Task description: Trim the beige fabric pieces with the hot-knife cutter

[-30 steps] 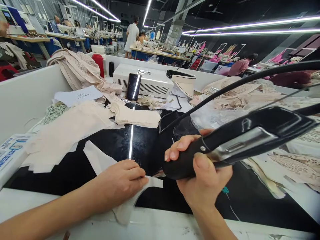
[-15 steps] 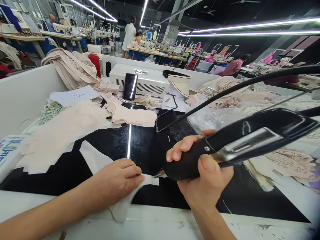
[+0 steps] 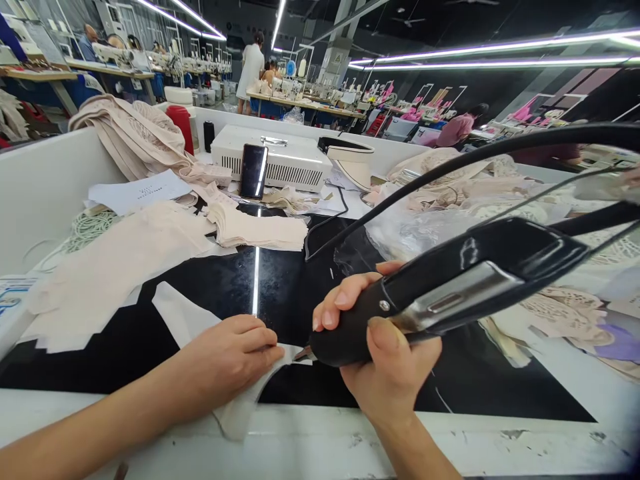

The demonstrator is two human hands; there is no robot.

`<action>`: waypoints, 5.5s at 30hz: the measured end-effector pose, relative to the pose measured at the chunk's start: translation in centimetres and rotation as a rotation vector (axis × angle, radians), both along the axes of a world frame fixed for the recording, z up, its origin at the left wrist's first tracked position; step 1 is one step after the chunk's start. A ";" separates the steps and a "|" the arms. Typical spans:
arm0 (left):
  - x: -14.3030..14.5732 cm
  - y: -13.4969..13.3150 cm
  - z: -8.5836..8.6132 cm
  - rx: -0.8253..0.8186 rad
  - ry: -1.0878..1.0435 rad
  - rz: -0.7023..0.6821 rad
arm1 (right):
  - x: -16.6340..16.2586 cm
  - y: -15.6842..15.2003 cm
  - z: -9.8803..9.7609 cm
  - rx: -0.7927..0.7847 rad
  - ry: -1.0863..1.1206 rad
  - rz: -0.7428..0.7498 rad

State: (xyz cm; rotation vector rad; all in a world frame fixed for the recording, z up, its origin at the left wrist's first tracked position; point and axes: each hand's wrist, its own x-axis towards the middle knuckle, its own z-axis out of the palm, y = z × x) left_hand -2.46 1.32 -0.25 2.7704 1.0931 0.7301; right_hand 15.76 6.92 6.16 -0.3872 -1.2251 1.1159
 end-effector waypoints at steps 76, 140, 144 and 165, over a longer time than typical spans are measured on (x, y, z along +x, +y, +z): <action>2.8 -4.8 -2.1 0.233 0.259 0.321 | -2.8 -0.1 -0.4 0.005 0.001 -0.029; -1.1 -3.2 1.9 -0.040 0.431 0.373 | 0.5 -0.7 0.2 -0.038 0.084 -0.019; -0.9 -3.4 2.3 0.041 0.406 0.362 | 0.3 -0.6 -0.2 -0.028 0.079 -0.027; 0.8 -1.6 1.1 0.043 0.173 0.028 | 0.1 -1.1 -0.6 -0.003 0.050 -0.001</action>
